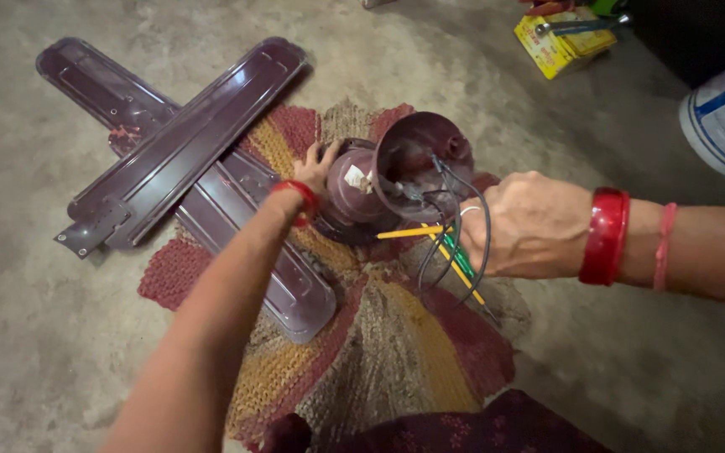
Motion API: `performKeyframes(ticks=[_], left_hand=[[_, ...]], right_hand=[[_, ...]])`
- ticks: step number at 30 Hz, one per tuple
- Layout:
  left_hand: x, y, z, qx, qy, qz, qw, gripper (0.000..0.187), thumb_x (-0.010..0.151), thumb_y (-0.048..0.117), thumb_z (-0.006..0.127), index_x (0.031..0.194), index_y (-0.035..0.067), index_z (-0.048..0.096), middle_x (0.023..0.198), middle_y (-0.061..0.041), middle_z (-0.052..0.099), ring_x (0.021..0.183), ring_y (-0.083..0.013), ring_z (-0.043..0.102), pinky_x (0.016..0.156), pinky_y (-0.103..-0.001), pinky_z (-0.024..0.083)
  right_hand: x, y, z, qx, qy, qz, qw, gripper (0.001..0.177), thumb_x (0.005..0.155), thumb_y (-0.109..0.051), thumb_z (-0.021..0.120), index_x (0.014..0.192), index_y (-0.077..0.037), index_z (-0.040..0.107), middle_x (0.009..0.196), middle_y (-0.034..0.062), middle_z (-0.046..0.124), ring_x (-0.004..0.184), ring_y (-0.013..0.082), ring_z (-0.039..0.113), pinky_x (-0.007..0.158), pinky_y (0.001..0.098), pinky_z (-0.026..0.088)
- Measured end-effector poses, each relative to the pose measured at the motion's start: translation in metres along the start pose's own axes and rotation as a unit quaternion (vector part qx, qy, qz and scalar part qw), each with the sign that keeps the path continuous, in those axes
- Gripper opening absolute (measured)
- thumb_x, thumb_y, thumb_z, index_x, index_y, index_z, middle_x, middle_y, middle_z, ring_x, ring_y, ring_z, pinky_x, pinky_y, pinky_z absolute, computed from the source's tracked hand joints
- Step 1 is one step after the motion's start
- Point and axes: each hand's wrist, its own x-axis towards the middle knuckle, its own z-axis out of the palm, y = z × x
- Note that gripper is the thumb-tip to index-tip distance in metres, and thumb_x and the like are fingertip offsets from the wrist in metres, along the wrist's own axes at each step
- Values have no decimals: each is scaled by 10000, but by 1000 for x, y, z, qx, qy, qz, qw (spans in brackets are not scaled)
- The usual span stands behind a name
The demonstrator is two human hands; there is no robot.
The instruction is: The person uses a screwdriver to loosen and remove the central nut from a ceiling fan motor housing. They then detach the motor assembly from the base and set it aside.
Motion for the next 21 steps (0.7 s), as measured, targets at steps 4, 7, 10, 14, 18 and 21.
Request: performKeyframes(ticks=[4,7,10,14,18,21], left_hand=[[8,-7,22,-6,53,-12,999,1408,608,168,937,1607,461,-10,1611,-245,147,1322,-628,369,1086,-635,414],[7,-10,25,7,46,-59,997,1383,644,134,897,1622,470,-20,1527,-267,259,1295,-590,440,1052,-647,450],[5,-8,23,2,57,-67,996,1383,646,114,877,1621,449,-44,1480,-299,275,1228,-604,481,1030,-613,478],[-5,-5,26,2,77,-110,991,1297,703,159,830,1625,436,-40,1484,-303,280,1188,-596,519,1001,-597,504],[-11,-6,29,-27,108,-107,988,1276,715,182,831,1631,402,-30,1458,-316,303,1181,-600,517,999,-593,502],[-12,-7,31,-37,108,-115,987,1328,656,129,847,1612,419,-26,1477,-308,278,1211,-591,491,1009,-584,495]], right_hand=[[0,-2,1,-7,11,27,1000,153,674,-151,675,671,-7,622,567,63,561,435,213,650,374,364,536],[2,-6,4,4,38,48,998,157,667,-143,677,665,5,625,515,55,547,437,217,639,377,363,525],[1,-10,6,-20,17,35,999,148,628,-127,681,646,-5,598,553,54,545,457,208,632,348,361,512],[4,-17,6,-6,-68,52,996,121,658,-99,671,654,-32,572,591,37,542,462,206,621,336,383,510],[11,-22,8,115,-37,185,975,56,722,-80,635,707,-72,582,523,61,553,409,258,595,418,416,512],[6,-22,10,-35,-33,76,996,90,750,-91,625,745,-2,612,550,40,595,473,224,649,376,380,526]])
